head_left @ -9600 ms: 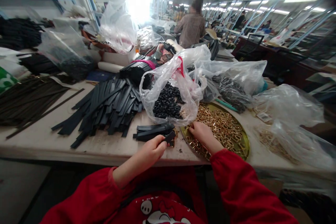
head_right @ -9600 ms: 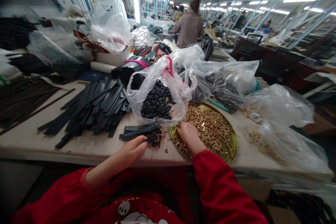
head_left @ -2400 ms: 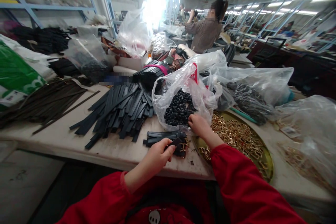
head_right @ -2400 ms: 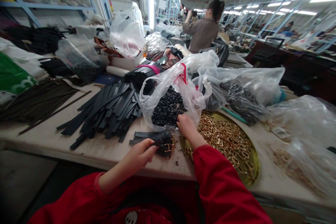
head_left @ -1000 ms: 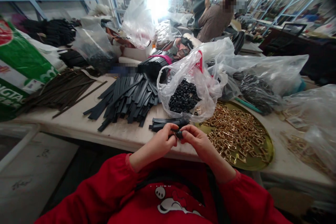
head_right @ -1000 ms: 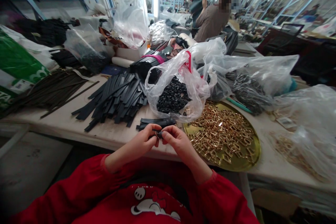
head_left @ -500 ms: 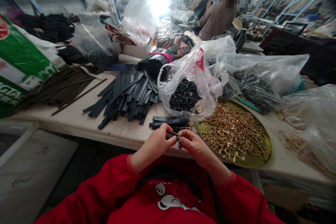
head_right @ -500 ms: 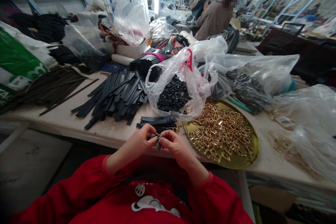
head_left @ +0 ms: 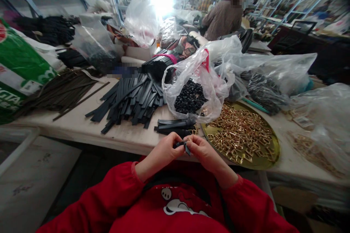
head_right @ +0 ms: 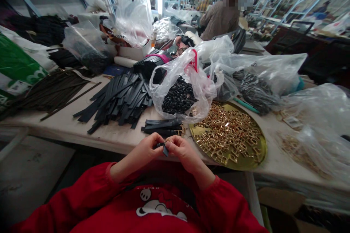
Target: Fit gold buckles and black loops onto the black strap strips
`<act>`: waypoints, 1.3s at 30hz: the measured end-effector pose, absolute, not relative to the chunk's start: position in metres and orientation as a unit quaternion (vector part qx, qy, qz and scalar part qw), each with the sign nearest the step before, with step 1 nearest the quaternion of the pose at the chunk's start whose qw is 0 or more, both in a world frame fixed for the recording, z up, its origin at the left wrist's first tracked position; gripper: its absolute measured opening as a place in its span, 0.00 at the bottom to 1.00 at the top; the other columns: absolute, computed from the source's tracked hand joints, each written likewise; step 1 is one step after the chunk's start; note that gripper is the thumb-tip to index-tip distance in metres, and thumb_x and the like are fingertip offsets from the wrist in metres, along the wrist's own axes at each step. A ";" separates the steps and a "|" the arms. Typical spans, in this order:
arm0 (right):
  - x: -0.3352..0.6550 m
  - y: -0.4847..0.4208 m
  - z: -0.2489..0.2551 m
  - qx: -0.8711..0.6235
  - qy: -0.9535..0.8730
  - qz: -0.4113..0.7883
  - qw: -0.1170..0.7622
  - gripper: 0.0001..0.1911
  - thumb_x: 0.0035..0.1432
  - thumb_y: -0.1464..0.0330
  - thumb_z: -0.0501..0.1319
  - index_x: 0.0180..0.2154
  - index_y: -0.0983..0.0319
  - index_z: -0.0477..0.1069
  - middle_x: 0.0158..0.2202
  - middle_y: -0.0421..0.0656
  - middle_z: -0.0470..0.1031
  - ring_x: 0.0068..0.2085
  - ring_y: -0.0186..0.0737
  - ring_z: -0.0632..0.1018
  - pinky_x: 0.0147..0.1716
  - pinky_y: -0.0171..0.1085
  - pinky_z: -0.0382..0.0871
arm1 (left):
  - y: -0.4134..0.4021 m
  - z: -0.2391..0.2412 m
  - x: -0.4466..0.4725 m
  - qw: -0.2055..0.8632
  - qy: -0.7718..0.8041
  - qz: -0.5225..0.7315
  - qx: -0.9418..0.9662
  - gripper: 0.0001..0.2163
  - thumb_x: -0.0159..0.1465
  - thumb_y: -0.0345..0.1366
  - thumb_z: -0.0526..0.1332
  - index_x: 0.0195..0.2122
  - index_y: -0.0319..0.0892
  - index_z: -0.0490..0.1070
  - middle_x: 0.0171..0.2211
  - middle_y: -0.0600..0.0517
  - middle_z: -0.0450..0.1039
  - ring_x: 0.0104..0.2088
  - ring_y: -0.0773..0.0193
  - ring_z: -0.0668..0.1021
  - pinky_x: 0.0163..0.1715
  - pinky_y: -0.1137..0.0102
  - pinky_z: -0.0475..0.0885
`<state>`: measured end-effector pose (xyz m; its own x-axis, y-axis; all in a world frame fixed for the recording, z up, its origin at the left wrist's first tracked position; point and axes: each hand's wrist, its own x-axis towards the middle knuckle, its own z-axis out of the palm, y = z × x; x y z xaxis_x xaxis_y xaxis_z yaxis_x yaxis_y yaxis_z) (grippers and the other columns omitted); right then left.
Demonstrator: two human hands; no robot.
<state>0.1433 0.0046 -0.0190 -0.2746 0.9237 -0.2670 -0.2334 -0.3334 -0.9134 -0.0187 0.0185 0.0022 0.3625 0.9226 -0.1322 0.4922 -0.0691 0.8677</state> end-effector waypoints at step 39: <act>0.131 -0.026 -0.039 -0.545 -0.631 0.370 0.410 0.15 0.62 0.61 0.45 0.39 0.61 0.64 0.33 0.43 0.71 0.34 0.37 0.72 0.34 0.35 0.66 | 0.022 0.004 -0.023 0.586 0.402 0.067 0.701 0.16 0.63 0.42 0.46 0.28 0.38 0.67 0.21 0.54 0.69 0.19 0.69 0.70 0.20 0.75 0.63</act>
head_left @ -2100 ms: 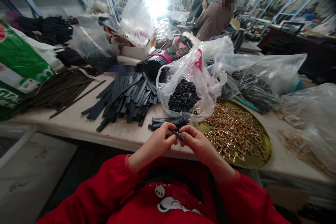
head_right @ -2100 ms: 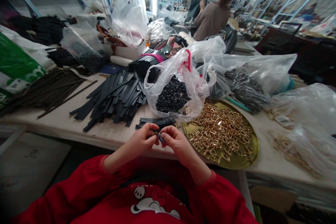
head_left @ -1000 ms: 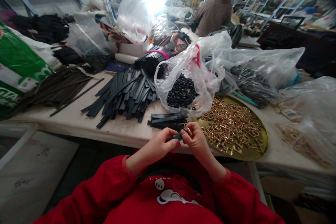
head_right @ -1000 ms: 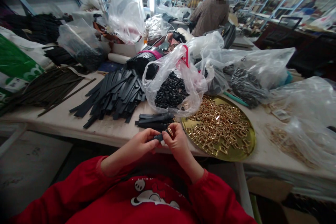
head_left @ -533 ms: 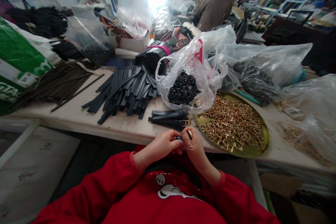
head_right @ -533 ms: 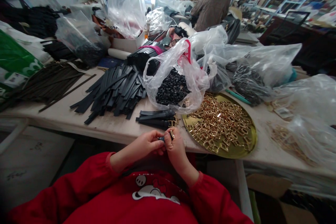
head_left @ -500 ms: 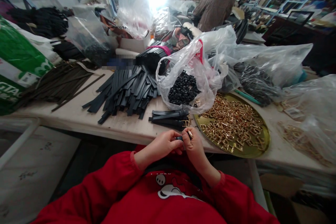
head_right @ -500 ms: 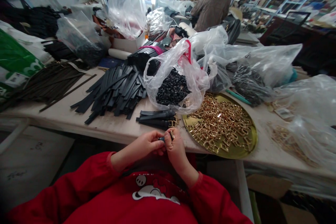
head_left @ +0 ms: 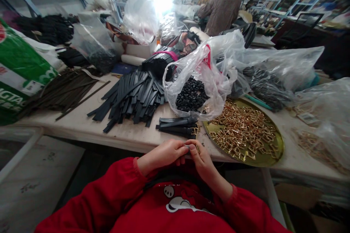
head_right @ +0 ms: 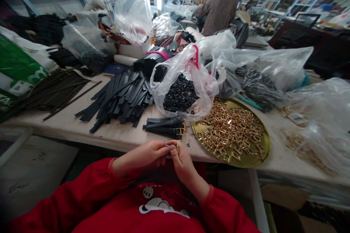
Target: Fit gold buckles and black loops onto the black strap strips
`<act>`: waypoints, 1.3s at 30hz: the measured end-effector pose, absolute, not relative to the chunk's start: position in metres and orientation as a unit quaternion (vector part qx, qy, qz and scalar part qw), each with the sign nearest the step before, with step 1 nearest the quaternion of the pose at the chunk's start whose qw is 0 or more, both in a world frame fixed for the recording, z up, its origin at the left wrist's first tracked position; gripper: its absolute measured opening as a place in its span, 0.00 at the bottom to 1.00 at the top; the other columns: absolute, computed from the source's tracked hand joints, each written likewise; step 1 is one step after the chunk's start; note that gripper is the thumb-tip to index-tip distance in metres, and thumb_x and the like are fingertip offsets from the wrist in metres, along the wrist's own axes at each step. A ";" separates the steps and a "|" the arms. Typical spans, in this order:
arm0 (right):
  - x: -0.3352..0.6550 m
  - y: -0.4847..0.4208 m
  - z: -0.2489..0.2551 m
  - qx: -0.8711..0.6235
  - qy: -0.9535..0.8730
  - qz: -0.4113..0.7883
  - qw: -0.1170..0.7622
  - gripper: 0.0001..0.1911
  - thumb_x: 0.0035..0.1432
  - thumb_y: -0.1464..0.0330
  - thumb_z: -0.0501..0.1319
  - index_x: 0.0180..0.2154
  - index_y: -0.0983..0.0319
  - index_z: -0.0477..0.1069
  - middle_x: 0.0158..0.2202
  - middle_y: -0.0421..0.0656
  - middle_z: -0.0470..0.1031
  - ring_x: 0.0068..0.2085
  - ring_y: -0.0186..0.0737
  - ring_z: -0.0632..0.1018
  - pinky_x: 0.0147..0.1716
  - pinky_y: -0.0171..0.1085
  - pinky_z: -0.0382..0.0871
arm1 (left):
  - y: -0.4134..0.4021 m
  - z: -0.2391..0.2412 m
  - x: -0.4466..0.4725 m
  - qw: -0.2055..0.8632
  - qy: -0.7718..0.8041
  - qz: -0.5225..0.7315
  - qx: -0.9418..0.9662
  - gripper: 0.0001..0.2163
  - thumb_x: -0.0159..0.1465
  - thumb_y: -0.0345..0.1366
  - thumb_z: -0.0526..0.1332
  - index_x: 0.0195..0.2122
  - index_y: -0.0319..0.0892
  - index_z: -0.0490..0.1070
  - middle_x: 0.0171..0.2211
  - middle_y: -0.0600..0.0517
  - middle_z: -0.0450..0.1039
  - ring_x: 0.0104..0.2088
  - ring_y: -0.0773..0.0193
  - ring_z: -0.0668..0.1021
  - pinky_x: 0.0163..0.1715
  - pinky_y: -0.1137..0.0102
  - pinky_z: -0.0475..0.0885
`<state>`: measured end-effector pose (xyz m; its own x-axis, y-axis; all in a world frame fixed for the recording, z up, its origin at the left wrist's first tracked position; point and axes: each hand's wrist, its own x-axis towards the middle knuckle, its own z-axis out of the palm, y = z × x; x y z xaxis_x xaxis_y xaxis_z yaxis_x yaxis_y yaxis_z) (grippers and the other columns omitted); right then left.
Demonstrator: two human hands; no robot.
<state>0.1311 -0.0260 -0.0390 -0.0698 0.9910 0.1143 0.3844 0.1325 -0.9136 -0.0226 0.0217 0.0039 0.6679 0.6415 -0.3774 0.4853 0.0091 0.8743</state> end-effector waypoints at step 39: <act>0.139 0.054 -0.015 -0.539 -0.615 0.307 0.487 0.29 0.52 0.57 0.57 0.53 0.60 0.56 0.46 0.49 0.68 0.31 0.37 0.73 0.33 0.41 0.70 | 0.060 0.033 -0.093 0.259 0.615 0.226 0.710 0.03 0.57 0.32 0.54 0.32 0.41 0.61 0.27 0.53 0.69 0.29 0.64 0.75 0.29 0.72 0.68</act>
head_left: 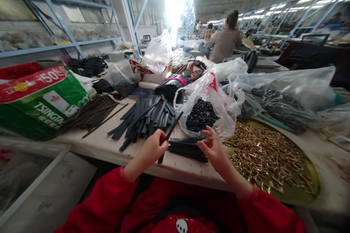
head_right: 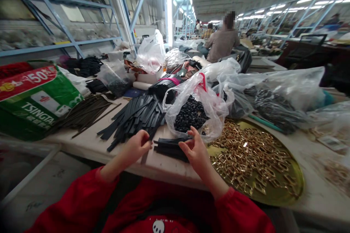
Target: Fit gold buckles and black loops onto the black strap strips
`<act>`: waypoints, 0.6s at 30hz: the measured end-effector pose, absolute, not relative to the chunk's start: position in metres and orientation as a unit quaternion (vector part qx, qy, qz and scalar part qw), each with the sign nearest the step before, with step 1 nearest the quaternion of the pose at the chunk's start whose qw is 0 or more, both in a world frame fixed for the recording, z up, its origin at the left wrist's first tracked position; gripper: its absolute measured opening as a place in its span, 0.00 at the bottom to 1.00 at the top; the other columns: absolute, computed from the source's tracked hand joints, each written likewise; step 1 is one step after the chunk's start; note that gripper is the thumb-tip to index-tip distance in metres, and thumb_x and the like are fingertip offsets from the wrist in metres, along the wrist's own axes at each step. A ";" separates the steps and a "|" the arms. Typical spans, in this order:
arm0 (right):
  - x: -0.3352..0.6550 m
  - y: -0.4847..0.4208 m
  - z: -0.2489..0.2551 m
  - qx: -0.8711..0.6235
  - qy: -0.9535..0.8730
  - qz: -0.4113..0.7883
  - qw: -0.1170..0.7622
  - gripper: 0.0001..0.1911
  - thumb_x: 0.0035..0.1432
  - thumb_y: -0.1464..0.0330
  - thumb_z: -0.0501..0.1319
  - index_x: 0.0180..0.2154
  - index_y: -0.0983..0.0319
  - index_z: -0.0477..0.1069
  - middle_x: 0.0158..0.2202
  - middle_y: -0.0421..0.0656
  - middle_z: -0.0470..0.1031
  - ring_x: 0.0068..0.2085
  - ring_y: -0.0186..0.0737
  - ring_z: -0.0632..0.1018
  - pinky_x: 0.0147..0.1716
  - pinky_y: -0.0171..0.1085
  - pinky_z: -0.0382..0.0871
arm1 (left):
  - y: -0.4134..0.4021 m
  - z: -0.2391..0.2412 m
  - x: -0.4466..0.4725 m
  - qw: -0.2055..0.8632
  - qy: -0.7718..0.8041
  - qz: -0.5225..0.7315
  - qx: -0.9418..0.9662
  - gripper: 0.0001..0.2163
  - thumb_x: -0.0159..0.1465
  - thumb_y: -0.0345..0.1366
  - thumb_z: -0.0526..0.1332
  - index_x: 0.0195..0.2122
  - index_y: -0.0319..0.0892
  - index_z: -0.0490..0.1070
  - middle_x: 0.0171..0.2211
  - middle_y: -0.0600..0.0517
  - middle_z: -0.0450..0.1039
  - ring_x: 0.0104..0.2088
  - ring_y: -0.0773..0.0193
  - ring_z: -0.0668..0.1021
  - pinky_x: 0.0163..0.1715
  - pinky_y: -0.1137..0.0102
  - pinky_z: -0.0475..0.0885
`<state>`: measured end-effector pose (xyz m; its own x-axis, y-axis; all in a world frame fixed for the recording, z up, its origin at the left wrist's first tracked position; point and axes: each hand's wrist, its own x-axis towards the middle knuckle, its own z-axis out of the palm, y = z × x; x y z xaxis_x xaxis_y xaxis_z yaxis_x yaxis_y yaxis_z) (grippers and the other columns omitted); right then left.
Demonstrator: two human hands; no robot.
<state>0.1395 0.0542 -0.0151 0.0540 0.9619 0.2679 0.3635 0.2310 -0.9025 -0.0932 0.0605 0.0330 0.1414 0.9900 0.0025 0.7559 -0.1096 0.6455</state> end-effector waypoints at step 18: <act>0.174 0.185 -0.029 -0.550 -0.813 0.070 0.178 0.17 0.52 0.76 0.53 0.44 0.63 0.70 0.43 0.48 0.70 0.39 0.40 0.73 0.40 0.37 0.64 | 0.059 0.040 -0.029 0.765 0.466 0.268 0.356 0.08 0.58 0.32 0.52 0.39 0.39 0.61 0.24 0.52 0.73 0.20 0.71 0.74 0.19 0.77 0.66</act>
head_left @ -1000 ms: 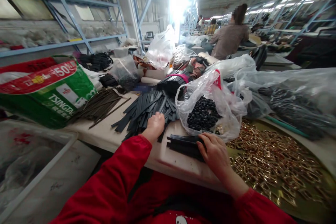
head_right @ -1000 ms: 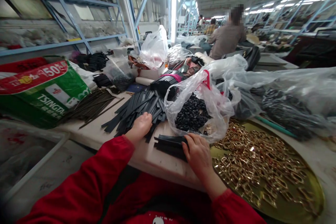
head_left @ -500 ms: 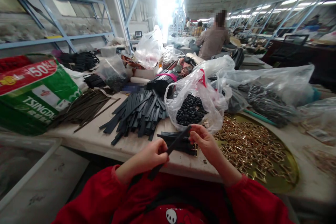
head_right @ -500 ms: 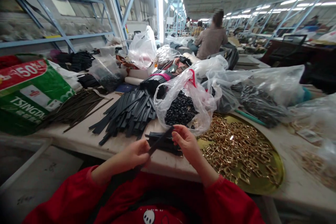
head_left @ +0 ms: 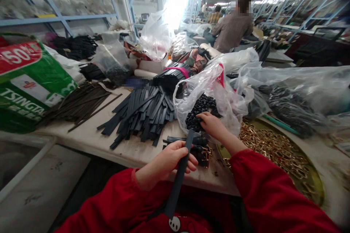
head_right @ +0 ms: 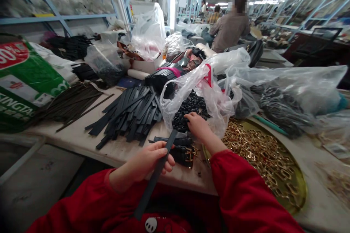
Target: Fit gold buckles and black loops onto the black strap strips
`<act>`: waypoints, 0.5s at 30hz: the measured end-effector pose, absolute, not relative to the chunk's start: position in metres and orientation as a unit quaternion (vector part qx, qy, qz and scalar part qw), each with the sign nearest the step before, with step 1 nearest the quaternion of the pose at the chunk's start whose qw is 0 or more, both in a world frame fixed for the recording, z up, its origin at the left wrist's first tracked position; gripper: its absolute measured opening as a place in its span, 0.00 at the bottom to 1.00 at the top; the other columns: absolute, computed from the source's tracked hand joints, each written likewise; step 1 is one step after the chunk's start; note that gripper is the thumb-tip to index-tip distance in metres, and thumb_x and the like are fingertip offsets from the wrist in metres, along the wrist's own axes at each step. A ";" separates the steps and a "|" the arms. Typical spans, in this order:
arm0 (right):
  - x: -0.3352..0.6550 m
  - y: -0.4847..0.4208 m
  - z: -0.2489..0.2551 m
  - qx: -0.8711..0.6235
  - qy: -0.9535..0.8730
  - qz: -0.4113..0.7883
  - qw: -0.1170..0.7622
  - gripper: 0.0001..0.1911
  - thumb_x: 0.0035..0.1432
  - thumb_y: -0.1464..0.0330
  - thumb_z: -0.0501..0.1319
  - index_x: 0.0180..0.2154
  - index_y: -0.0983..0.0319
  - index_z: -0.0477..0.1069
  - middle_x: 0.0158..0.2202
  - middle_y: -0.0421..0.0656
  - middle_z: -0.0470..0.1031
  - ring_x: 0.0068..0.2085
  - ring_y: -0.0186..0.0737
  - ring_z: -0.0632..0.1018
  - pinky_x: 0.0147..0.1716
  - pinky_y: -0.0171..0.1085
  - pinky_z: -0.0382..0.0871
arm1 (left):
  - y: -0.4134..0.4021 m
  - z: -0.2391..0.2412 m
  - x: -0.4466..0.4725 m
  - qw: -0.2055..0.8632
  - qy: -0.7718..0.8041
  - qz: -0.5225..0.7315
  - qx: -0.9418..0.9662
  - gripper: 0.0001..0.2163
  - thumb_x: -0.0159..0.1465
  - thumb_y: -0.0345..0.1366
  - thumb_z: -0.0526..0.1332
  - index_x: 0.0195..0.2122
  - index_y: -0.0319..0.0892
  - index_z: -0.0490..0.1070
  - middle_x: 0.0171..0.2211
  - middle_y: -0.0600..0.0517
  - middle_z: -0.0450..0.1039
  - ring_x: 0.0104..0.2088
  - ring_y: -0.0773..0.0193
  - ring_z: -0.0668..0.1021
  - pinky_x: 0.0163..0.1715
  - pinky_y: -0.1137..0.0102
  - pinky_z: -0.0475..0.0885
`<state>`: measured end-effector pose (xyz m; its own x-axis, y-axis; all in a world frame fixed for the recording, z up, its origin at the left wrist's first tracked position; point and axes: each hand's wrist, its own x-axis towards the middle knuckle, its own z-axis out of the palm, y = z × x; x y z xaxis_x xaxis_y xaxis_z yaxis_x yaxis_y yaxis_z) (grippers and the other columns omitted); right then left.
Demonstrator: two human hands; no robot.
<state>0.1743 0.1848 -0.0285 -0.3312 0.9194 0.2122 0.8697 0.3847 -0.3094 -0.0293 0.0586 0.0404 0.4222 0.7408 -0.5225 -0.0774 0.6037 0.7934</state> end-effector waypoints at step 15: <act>0.180 0.160 -0.010 -0.590 -0.686 0.287 0.315 0.09 0.49 0.64 0.61 0.24 0.63 0.68 0.24 0.40 0.68 0.27 0.35 0.69 0.28 0.35 0.61 | 0.060 0.033 -0.024 0.773 0.467 0.276 0.327 0.09 0.55 0.28 0.52 0.38 0.38 0.62 0.26 0.52 0.72 0.20 0.72 0.73 0.18 0.78 0.66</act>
<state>0.1805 0.1601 -0.0103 -0.1046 0.9901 0.0932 0.6284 0.1385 -0.7654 -0.0244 0.0596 0.0327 0.4108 0.7332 -0.5419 -0.1213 0.6330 0.7646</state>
